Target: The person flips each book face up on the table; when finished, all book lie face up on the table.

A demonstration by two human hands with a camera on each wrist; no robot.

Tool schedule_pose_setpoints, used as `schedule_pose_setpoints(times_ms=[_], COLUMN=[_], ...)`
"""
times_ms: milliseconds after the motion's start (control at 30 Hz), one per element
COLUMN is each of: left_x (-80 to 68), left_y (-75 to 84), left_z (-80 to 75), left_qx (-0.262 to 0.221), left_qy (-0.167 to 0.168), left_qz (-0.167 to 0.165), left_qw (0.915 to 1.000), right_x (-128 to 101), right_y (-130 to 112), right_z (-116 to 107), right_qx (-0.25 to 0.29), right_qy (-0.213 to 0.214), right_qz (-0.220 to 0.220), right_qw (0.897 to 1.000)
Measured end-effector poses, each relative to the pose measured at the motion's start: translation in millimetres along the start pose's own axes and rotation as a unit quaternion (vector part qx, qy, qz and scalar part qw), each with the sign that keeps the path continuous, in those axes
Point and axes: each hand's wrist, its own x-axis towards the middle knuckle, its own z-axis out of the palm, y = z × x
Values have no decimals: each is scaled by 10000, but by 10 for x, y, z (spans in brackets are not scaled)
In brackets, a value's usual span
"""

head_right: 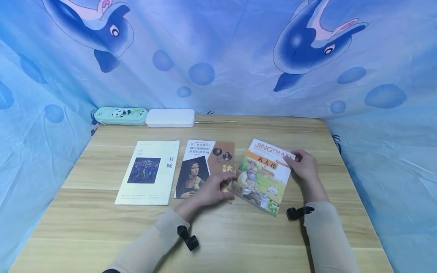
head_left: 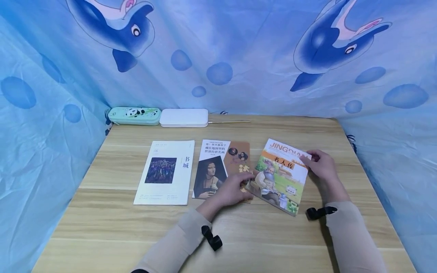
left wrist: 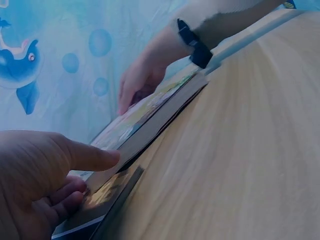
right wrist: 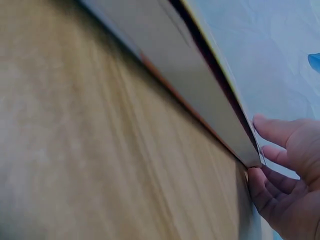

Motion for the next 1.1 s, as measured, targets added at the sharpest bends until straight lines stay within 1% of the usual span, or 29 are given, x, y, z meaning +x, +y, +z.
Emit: schedule_pose_setpoints(times_ms=[67,100,167,233,300,333,400,467,533,600,733,833,933,1100], left_x=[-14,-21,-36,-54,-68,-75,-89,-100,-113,-122,-124,-134,-140,-143], left_y=[24,33,57,81,105,116,137,152,155,159,159,157,141,121], left_z=[20,32,50,61,66,67,70,75,89,102,144,178,213,251], left_qx=[222,410,793,1144,1452,1576,1799,2001,2132,2204,2316,2380,2410,2414], left_qy=[-183,-252,-378,-492,-581,-634,-712,-790,-837,-855,-845,-810,-738,-695], left_qz=[101,167,322,460,549,575,609,613,633,683,982,1168,1194,1058], left_qw=[9995,9987,9956,9911,9862,9838,9792,9747,9714,9693,9641,9608,9603,9621], right_x=[41,59,87,115,141,155,182,207,228,245,267,282,294,280], right_y=[-10,-15,-28,-37,-51,-54,-59,-70,-75,-84,-82,-69,-52,-37], right_z=[18,27,41,51,58,60,57,46,27,1,-51,-57,-50,-46], right_qx=[22,71,217,249,257,184,42,16,-109,-171,-480,-513,-406,-314], right_qy=[-81,-165,-434,-719,-1016,-1099,-1174,-1276,-1323,-1458,-1746,-1907,-1972,-1925], right_qz=[-150,-197,-299,-460,-725,-918,-1273,-1543,-1709,-1750,-1707,-1776,-1856,-1855], right_qw=[9999,9996,9984,9960,9918,9895,9849,9797,9763,9736,9685,9641,9618,9631])
